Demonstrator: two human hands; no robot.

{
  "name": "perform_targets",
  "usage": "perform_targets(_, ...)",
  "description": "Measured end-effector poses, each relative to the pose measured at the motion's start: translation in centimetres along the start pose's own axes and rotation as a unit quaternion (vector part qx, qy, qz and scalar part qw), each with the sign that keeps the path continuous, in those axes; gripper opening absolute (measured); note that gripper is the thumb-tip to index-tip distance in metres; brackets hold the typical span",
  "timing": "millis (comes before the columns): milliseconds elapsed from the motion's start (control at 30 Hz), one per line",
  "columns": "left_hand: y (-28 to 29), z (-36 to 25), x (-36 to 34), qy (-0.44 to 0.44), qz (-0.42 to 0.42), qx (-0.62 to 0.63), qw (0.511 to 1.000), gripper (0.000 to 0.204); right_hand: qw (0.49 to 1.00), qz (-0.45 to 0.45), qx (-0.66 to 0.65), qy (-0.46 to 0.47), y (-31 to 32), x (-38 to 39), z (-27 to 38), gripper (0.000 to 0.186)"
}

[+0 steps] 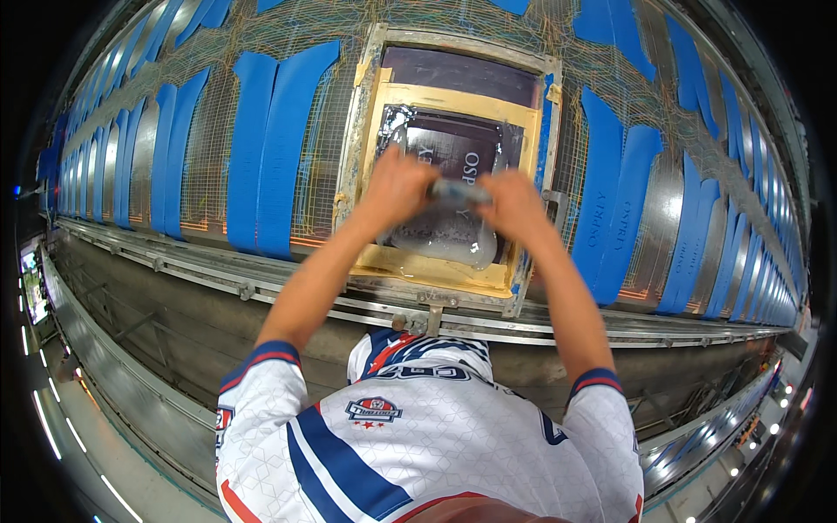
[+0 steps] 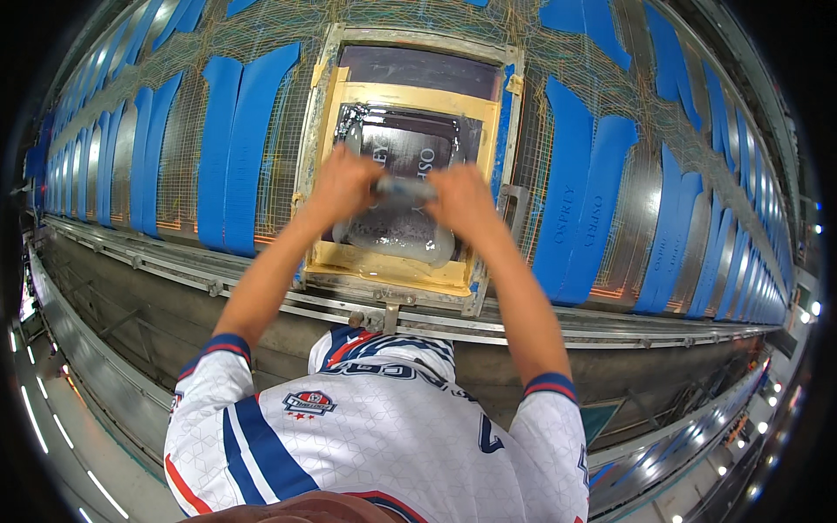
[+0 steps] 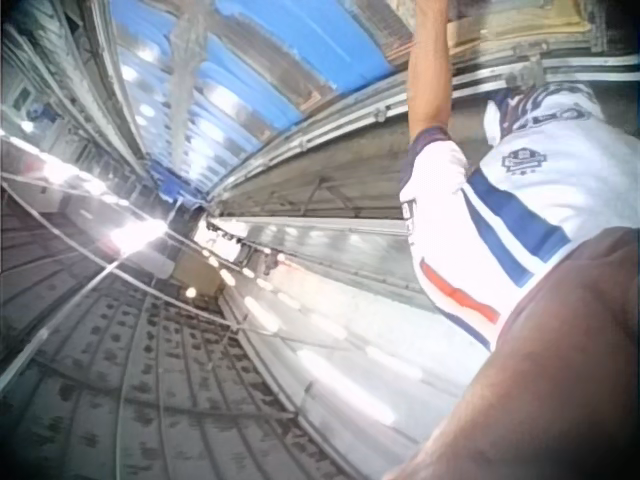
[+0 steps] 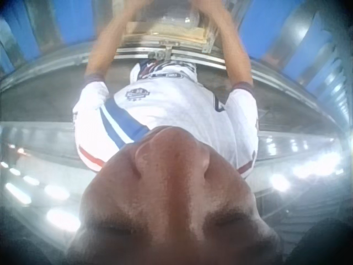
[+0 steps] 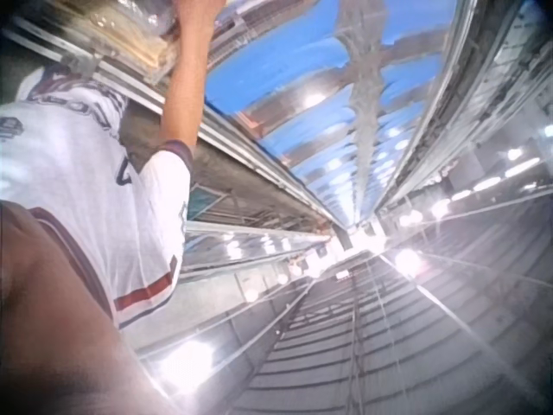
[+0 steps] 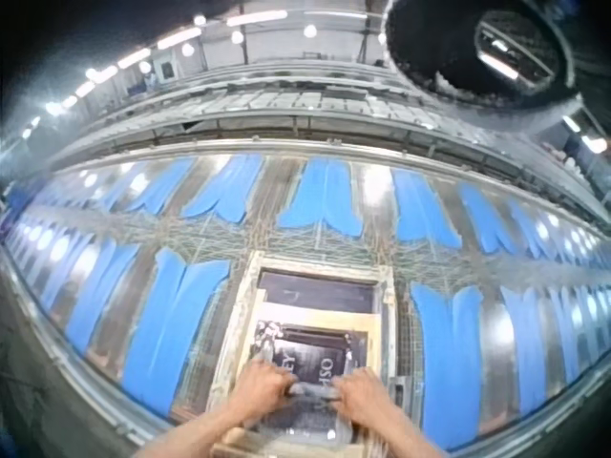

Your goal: The person carries a screen printing frame to a conveyor line, pours ink onto the screen, and uses a squeegee to pull ink across the mesh onto blue fabric pieces. The person repeatedly repositions the squeegee and pulls ink across the screen in a continuous motion.

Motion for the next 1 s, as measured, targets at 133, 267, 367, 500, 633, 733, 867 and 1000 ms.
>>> perform_targets(133,0.1,5.3,-9.4,-0.010,-0.031,-0.057,0.998,0.032,0.999,-0.020,0.005,-0.032,5.4,-8.8,-4.3,0.030)
perform_targets(267,-0.5,6.6,-12.0,0.004,0.008,-0.051,0.999,0.031,0.996,-0.030,-0.040,-0.075,5.8,-11.3,-7.0,0.030)
perform_targets(367,-0.9,5.7,-9.8,0.012,0.004,-0.013,1.000,0.024,0.998,-0.025,-0.016,-0.051,4.7,-9.5,-5.7,0.028)
perform_targets(500,-0.8,0.5,-0.6,0.004,-0.018,0.027,0.999,0.020,0.999,-0.031,-0.010,-0.012,-0.3,-0.9,-1.1,0.022)
perform_targets(633,-0.5,-3.8,8.3,0.009,-0.024,0.031,0.999,0.028,0.996,-0.037,-0.087,-0.005,-3.0,6.2,3.6,0.026)
perform_targets(733,-0.3,-4.5,9.4,-0.006,-0.050,-0.028,0.998,0.037,0.940,-0.103,-0.316,-0.084,-0.5,7.0,-1.1,0.032)
perform_targets(867,-0.2,-4.2,9.1,-0.001,-0.008,-0.004,1.000,0.040,0.813,-0.465,-0.159,-0.312,5.2,12.3,-13.4,0.036)
perform_targets(1000,-0.7,-4.8,9.9,0.001,-0.003,-0.012,1.000,0.041,0.834,-0.393,-0.171,-0.347,2.1,12.0,-18.2,0.037)
Point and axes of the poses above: each hand's wrist, its own x-axis away from the middle knuckle, its own y-axis out of the back of the hand, z = x × y, the point moved 10 cm from there along -x, towards the middle knuckle, and after that the axes turned 13 degrees about -x, right-handed, at the moved point
